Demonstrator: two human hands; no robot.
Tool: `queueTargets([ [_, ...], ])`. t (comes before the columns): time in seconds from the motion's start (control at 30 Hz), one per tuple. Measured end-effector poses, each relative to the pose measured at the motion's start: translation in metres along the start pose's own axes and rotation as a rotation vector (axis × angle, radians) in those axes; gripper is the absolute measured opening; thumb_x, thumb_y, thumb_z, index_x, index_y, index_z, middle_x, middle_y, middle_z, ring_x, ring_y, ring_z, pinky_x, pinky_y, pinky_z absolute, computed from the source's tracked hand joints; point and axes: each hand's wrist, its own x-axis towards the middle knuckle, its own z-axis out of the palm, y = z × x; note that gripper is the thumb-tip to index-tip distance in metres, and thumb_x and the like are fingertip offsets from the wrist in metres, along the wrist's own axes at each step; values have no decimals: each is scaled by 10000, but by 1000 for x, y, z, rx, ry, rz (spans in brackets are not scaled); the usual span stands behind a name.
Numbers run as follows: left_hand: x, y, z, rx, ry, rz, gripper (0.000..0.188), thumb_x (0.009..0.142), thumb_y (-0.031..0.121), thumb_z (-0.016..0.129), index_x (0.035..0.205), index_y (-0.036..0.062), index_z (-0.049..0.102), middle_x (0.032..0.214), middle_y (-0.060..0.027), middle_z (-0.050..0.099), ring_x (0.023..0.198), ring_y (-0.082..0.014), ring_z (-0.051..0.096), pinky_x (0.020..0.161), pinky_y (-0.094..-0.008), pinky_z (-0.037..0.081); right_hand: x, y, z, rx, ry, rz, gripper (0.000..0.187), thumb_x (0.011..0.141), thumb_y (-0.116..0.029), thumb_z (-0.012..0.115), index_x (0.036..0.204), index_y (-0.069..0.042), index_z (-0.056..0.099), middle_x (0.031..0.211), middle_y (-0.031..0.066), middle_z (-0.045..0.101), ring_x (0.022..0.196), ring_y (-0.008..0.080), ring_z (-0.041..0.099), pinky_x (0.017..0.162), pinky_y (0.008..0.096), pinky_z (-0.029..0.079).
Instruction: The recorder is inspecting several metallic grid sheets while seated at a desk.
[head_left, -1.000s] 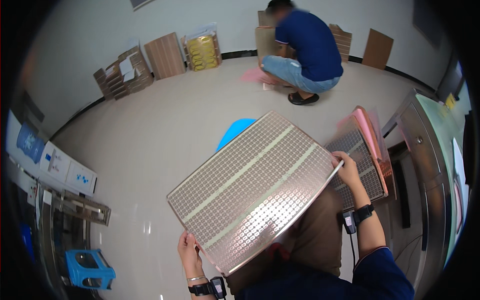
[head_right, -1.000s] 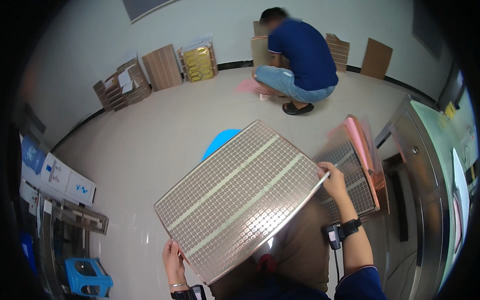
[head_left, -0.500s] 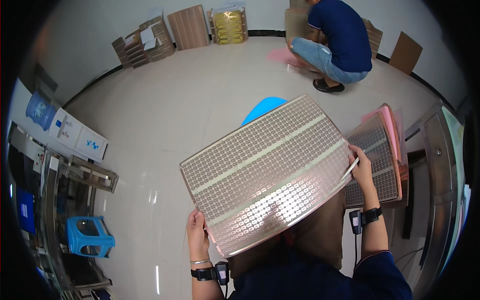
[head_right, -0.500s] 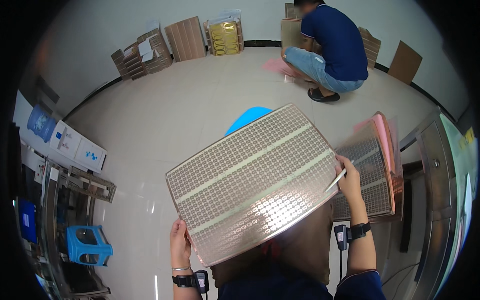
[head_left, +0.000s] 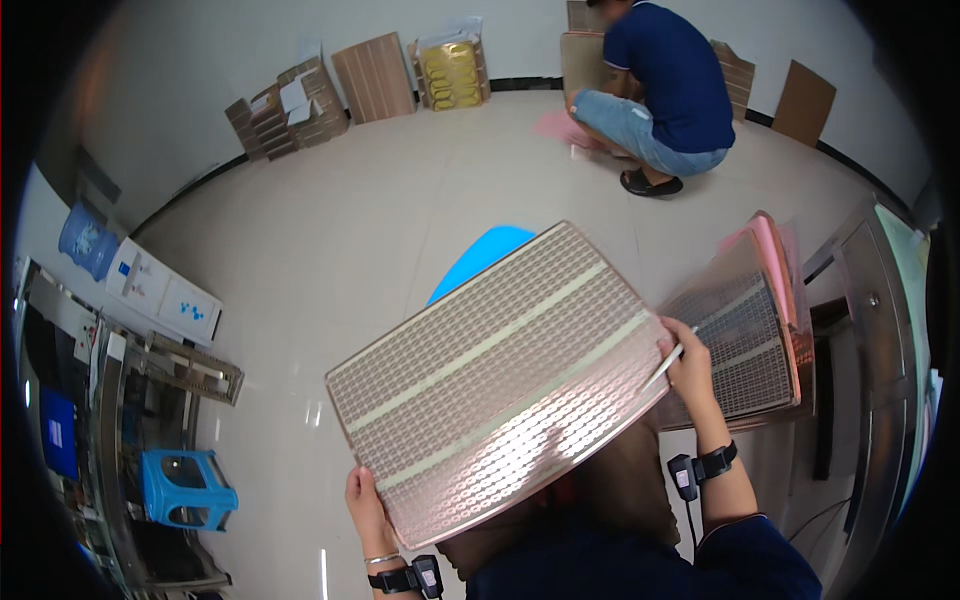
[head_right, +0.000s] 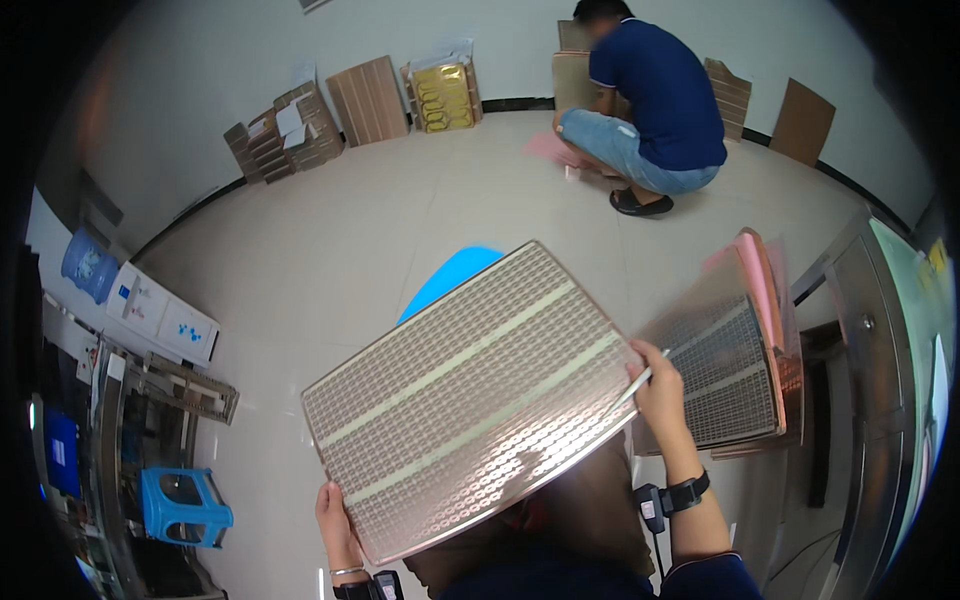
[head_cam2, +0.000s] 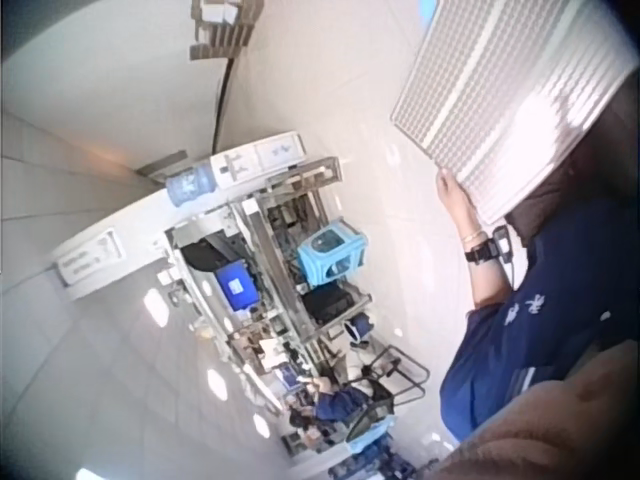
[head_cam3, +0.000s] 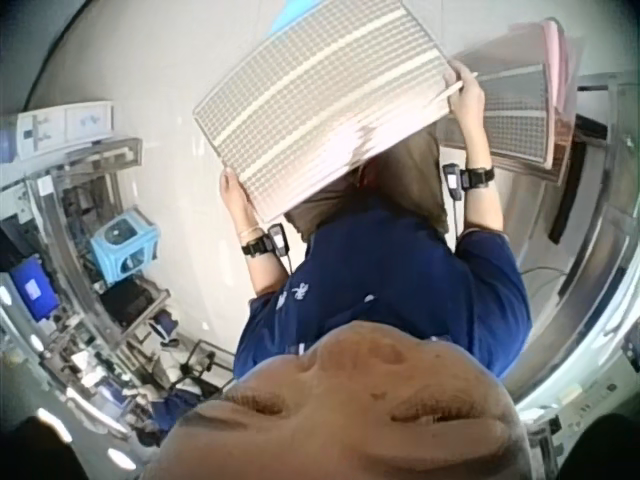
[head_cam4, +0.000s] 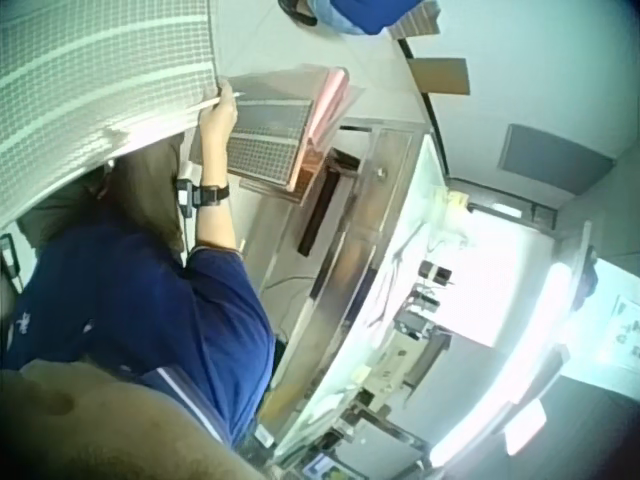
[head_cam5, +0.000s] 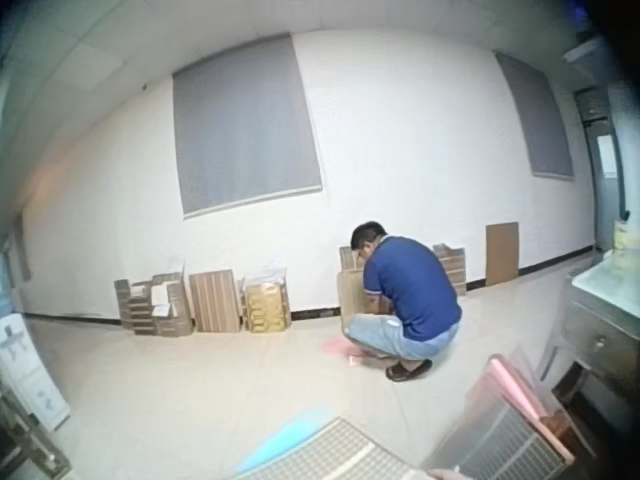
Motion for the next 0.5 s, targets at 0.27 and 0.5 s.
queueTargets([
  [0.27, 2, -15, 2, 18, 78, 59, 259, 977, 183, 514, 1075, -50, 573, 982, -72, 615, 873, -136, 553, 811, -273, 460, -9, -28, 0, -106, 20, -96, 336, 831, -60, 629, 1163, -79, 580, 1101, 220, 621, 997, 391, 609, 828, 438, 497],
  [0.5, -13, 11, 11, 223, 9, 135, 336, 993, 178, 467, 1198, -79, 538, 1110, -106, 610, 981, -146, 556, 882, -280, 445, -27, -27, 16, -400, 68, -329, 297, 844, -59, 606, 1139, -39, 580, 1276, 273, 521, 1191, 418, 503, 1018, 500, 403],
])
